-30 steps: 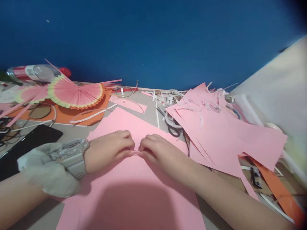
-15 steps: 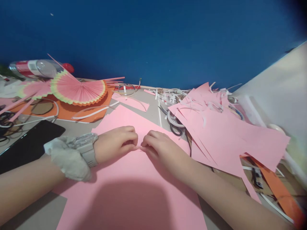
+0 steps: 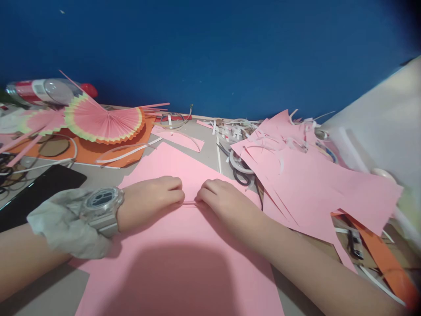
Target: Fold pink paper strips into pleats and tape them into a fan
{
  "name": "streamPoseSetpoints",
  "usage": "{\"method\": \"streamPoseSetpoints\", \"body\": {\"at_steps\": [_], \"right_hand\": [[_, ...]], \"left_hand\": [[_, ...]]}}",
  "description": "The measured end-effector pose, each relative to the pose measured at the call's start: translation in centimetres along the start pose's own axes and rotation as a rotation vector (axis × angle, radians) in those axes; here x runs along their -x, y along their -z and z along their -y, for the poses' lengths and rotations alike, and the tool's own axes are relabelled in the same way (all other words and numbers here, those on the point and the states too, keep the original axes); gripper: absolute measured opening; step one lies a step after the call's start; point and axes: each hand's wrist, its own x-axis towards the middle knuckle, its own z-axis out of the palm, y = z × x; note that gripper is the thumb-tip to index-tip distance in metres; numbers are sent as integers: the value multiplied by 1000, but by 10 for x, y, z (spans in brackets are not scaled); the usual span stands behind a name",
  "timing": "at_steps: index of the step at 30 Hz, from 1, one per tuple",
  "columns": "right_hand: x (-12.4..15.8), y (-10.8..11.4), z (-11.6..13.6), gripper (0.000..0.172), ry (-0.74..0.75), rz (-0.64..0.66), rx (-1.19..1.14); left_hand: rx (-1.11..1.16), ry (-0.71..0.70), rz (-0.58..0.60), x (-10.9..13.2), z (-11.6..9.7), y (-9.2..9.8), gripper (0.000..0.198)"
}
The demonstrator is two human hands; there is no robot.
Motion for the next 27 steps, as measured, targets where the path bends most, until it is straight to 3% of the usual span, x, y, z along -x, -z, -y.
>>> {"method": "streamPoseSetpoints", "body": {"at_steps": [7,14,27], "right_hand": [[-10,-8,6,11,44,1,98],[1,1,0,14,47,41,134],[10,9,-20,12,-133,3,-236]], "left_hand": [[-67,15,-8,-6,-5,-2,24],[-93,48,-13,14,6,-2,23],[-80,181,-104,51,25,1,23]]}}
